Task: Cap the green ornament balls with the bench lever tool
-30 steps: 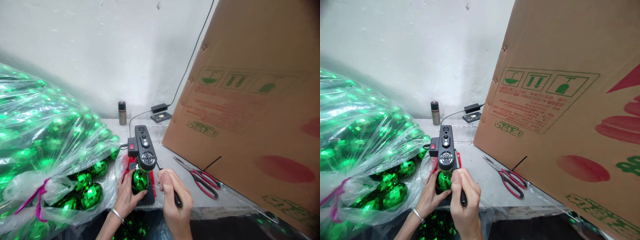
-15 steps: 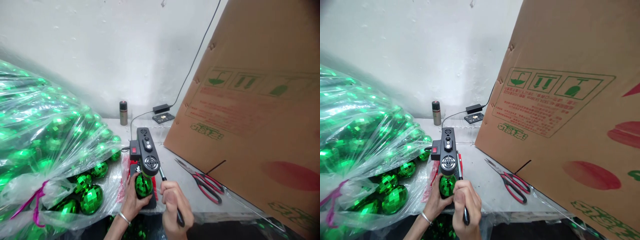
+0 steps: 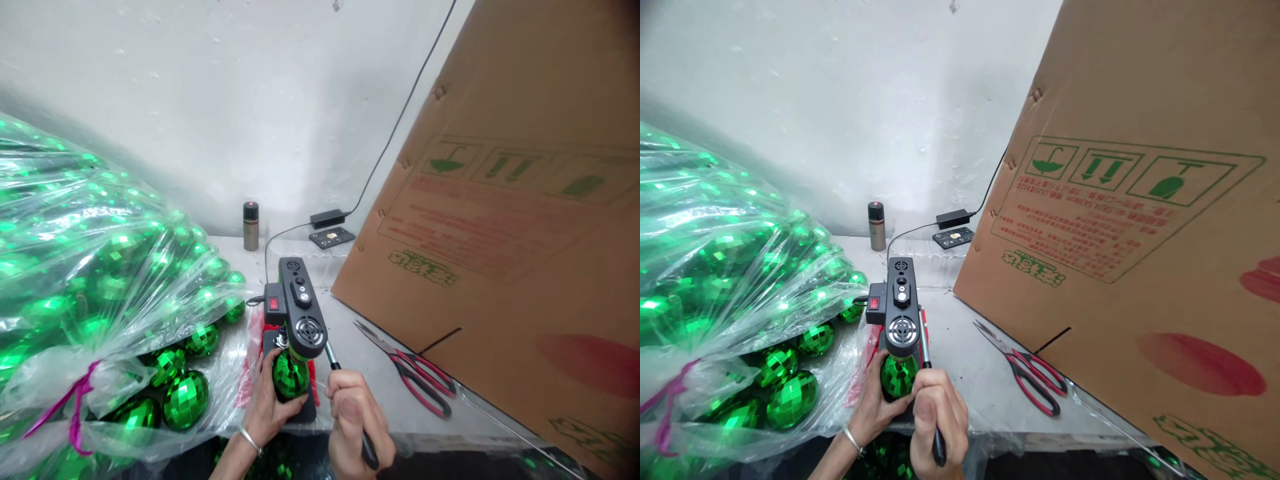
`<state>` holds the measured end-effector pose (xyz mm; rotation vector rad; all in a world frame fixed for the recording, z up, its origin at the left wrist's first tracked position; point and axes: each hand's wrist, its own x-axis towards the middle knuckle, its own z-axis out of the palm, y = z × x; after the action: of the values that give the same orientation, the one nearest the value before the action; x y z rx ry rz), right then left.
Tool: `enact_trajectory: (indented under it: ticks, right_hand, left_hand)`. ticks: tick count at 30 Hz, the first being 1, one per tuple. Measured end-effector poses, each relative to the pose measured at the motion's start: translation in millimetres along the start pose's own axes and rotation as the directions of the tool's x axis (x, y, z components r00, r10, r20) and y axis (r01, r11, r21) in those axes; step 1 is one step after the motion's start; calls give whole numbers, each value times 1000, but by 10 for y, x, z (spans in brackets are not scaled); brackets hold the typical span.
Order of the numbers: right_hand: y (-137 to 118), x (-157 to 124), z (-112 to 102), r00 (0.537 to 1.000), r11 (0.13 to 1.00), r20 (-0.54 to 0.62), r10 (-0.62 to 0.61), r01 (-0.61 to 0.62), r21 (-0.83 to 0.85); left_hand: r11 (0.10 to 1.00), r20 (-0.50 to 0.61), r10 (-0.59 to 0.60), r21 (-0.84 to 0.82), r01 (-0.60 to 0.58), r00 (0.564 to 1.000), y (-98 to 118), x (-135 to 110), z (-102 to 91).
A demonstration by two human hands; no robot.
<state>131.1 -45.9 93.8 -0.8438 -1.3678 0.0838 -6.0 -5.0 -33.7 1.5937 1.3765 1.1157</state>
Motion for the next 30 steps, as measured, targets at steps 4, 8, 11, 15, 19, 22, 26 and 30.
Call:
enact_trajectory:
  ticks: [4, 8, 11, 15, 19, 22, 26, 30]
  right_hand:
    - [12, -10, -9, 1000, 1000, 9, 13, -13, 5]
    - [4, 16, 14, 1000, 1000, -15, -11, 11, -10]
    - [-9, 37, 41, 999, 999, -38, -32, 32, -21]
    - [-9, 30, 54, 998, 999, -53, -27, 26, -21]
    - [6, 38, 56, 997, 998, -58, -51, 49, -35]
    - [-9, 69, 84, 993, 997, -92, -69, 65, -41]
    - [-83, 79, 157, 991, 998, -127, -48, 42, -51]
    - [-71, 40, 101, 984, 995, -172, 52, -65, -72]
  left_hand:
    - [1000, 7, -23, 2, 23, 1000, 12, -1, -8]
    - [1000, 9, -13, 9, 13, 1000, 18, 1, -6]
    - [1000, 4, -4, 17, 4, 1000, 18, 2, 1]
    - [1000, 5, 13, 21, -13, 1000, -1, 8, 12]
    - [1000, 6, 1, 13, -1, 1000, -23, 15, 19]
    - [1000, -10, 5, 9, -5, 1000, -18, 14, 29]
    - [1000, -14, 12, -22, -12, 1000, 17, 9, 47]
    - [998, 10, -30, -54, 30, 1000, 69, 5, 65]
